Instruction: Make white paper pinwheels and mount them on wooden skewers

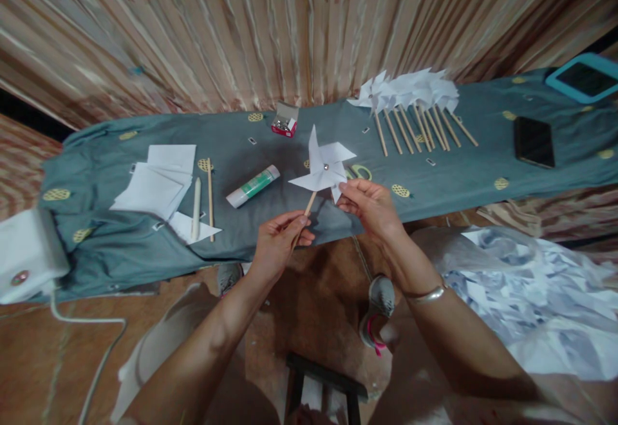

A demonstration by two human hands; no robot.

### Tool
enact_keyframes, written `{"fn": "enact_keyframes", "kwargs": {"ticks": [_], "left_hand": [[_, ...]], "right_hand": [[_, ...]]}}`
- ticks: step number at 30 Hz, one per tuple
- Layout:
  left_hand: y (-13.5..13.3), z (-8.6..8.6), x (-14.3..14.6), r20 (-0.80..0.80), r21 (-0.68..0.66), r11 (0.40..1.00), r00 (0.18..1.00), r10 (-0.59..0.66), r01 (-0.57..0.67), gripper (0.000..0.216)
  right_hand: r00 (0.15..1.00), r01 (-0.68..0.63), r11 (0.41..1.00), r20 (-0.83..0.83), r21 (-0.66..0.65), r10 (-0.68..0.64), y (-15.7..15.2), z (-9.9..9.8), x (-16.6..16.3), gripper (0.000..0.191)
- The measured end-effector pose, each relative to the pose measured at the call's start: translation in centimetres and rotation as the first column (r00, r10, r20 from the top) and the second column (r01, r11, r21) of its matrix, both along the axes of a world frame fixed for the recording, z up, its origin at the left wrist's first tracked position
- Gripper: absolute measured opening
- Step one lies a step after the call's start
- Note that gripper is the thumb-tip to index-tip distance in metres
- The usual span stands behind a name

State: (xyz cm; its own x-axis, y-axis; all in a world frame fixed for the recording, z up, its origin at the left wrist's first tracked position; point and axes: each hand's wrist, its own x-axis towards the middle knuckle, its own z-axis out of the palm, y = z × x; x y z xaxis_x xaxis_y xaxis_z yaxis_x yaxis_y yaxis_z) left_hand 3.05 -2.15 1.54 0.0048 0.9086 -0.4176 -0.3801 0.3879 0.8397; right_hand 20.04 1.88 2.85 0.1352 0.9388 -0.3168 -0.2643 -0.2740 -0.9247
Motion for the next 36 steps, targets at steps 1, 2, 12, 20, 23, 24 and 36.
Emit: {"fn": "enact_keyframes", "kwargs": {"ticks": [1, 2, 12, 20, 23, 24, 36], "left_hand": [[0.0, 0.1, 0.0, -0.003, 0.0, 1.0, 1.0, 0.0, 0.0, 0.041], [0.0, 0.1, 0.0, -0.006, -0.001, 1.0, 1.0, 0.0, 0.0, 0.042], [0.2, 0.1, 0.1, -0.003, -0.002, 1.0, 1.0, 0.009, -0.009, 0.041], [0.3, 0.3, 0.2, -0.002, 0.007, 1.0, 1.0, 0.01, -0.01, 0.041], [0.2, 0.2, 0.1, -0.007, 0.006, 1.0, 1.0, 0.005, -0.004, 0.042], [0.2, 0.2, 0.1, -0.01, 0.006, 1.0, 1.0, 0.005, -0.005, 0.042], [0.1, 0.0, 0.4, 0.001, 0.01, 1.0, 1.0, -0.006, 0.006, 0.041]], "right_hand": [[1.0, -0.009, 1.0, -0.006, -0.007, 0.009, 0.0, 0.1, -0.1, 0.04], [1.0, -0.015, 1.0, -0.013, -0.011, 0.015, -0.1, 0.1, -0.1, 0.04], [0.992, -0.071, 0.997, -0.109, -0.029, 0.067, -0.5, 0.3, -0.6, 0.042], [0.984, -0.121, 0.992, -0.138, -0.038, 0.115, -0.8, 0.4, -1.0, 0.038], [0.982, -0.129, 0.991, -0.142, -0.027, 0.124, -1.0, 0.3, -1.2, 0.037], [0.982, -0.13, 0.991, -0.139, -0.023, 0.126, -1.0, 0.3, -1.2, 0.036], [0.98, -0.158, 0.987, -0.126, -0.026, 0.154, -1.1, 0.5, -1.8, 0.039]]}}
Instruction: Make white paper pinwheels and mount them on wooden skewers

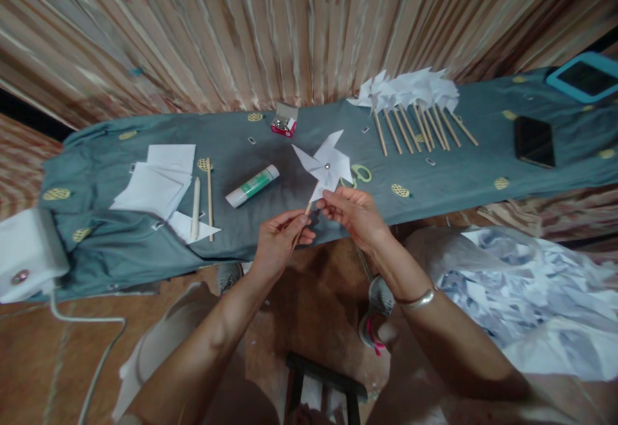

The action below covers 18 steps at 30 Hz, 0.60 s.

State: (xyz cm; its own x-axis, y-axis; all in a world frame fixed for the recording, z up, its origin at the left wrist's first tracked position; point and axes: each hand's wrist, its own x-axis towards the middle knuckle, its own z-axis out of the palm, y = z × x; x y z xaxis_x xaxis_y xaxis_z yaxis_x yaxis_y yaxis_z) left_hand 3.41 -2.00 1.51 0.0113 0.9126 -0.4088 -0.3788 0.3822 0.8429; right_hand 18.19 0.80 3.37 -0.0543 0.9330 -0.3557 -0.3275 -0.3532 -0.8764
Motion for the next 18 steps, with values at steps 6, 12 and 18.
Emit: {"fn": "enact_keyframes", "kwargs": {"ticks": [6, 12, 18], "left_hand": [[0.0, 0.2, 0.0, 0.007, 0.003, 1.0, 1.0, -0.018, 0.018, 0.042], [0.3, 0.5, -0.5, 0.01, -0.004, 1.0, 1.0, -0.003, 0.003, 0.043], [0.7, 0.9, -1.0, 0.024, -0.002, 1.0, 0.999, 0.027, -0.027, 0.042]], "right_hand": [[0.995, -0.004, 0.999, 0.1, 0.043, 0.0, 0.1, 0.0, -0.4, 0.039], [0.971, -0.036, 0.991, 0.237, 0.126, 0.005, 0.0, 0.1, -0.6, 0.043], [0.917, -0.192, 0.967, 0.383, 0.168, 0.116, 0.5, 1.4, 2.6, 0.043]]}}
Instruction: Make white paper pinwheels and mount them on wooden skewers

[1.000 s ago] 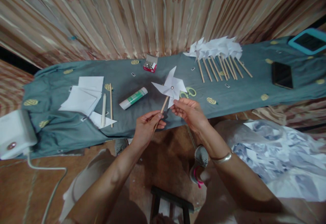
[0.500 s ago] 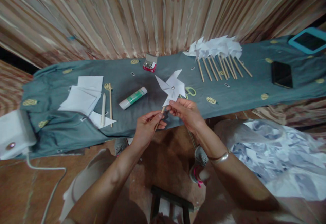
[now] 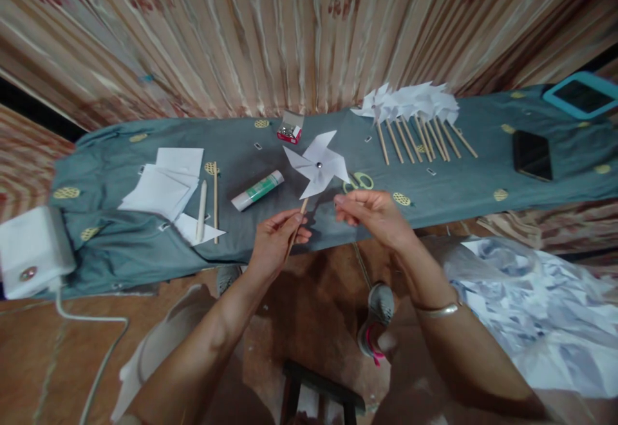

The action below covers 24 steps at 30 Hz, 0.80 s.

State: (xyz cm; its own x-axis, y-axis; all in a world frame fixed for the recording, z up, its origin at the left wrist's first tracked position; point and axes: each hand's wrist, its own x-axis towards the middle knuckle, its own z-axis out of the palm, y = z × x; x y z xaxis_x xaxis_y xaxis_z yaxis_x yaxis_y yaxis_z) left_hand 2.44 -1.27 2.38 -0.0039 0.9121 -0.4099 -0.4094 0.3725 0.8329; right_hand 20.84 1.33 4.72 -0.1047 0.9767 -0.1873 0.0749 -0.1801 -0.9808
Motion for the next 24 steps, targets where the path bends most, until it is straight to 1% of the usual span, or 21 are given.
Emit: {"fn": "enact_keyframes", "kwargs": {"ticks": [2, 3, 6, 8, 10, 13, 17, 20, 24], "left_hand": [[-0.1, -0.1, 0.0, 0.006, -0.004, 1.0, 1.0, 0.001, -0.001, 0.043], [-0.1, -0.2, 0.0, 0.006, -0.008, 1.0, 1.0, -0.005, 0.005, 0.042], [-0.4, -0.5, 0.2, 0.011, -0.021, 0.999, 0.999, -0.037, 0.037, 0.042], [-0.7, -0.7, 0.4, 0.026, -0.025, 0.998, 0.998, -0.057, 0.058, 0.041], [-0.9, -0.8, 0.6, 0.038, -0.024, 0.997, 0.996, -0.078, 0.079, 0.04], [-1.2, -0.9, 0.8, 0.04, -0.039, 0.993, 0.993, -0.109, 0.111, 0.04], [-1.5, -1.0, 0.9, 0.03, -0.063, 0.991, 0.993, -0.118, 0.12, 0.041], [-1.5, -1.0, 0.9, 0.034, -0.064, 0.991, 0.993, -0.114, 0.116, 0.041], [-1.5, -0.9, 0.8, 0.044, -0.058, 0.992, 0.993, -0.109, 0.112, 0.041]], "right_hand": [[0.997, 0.073, 0.996, 0.008, 0.048, -0.073, 0.5, 0.3, 1.4, 0.044], [0.989, 0.145, 0.986, -0.007, 0.079, -0.145, 0.8, 0.3, 1.9, 0.042], [0.928, 0.371, 0.92, -0.081, 0.127, -0.363, 1.6, -0.1, 2.7, 0.034], [0.893, 0.447, 0.887, -0.118, 0.117, -0.435, 1.8, -0.5, 2.7, 0.036], [0.88, 0.464, 0.883, -0.149, 0.07, -0.45, 1.9, -0.8, 2.5, 0.039], [0.874, 0.447, 0.894, -0.206, -0.017, -0.441, 2.0, -1.1, 2.1, 0.041], [0.856, 0.424, 0.902, -0.294, -0.074, -0.426, 2.1, -1.4, 1.6, 0.043], [0.85, 0.409, 0.909, -0.329, -0.082, -0.412, 2.2, -1.6, 1.3, 0.039], [0.869, 0.379, 0.924, -0.324, -0.051, -0.374, 2.0, -1.7, 1.1, 0.033]]}}
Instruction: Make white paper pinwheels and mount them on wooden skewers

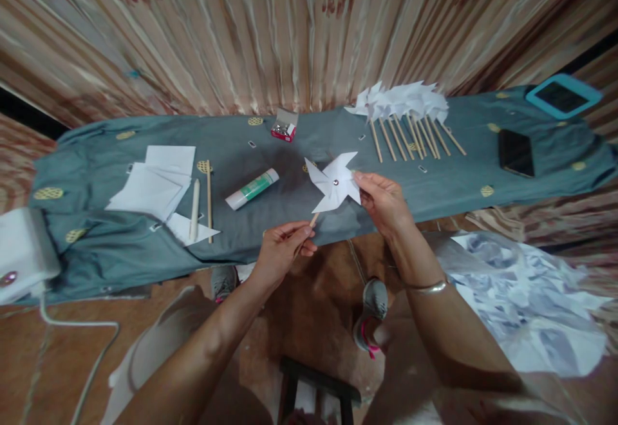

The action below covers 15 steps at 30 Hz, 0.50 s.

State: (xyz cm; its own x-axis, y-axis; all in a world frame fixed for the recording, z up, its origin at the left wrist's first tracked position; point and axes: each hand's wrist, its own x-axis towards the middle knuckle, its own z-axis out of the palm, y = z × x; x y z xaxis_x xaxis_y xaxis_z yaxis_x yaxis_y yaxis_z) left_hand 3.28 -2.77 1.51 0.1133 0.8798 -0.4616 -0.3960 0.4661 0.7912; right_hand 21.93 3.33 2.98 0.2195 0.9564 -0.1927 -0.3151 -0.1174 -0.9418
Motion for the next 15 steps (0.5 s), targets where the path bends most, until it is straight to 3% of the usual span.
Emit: {"fn": "enact_keyframes", "kwargs": {"ticks": [15], "left_hand": [[0.24, 0.08, -0.02, -0.001, 0.029, 0.999, 0.999, 0.032, -0.032, 0.04]], "right_hand": [[1.0, -0.02, 0.997, 0.008, -0.079, 0.02, -0.47, 0.3, -0.3, 0.036]]}}
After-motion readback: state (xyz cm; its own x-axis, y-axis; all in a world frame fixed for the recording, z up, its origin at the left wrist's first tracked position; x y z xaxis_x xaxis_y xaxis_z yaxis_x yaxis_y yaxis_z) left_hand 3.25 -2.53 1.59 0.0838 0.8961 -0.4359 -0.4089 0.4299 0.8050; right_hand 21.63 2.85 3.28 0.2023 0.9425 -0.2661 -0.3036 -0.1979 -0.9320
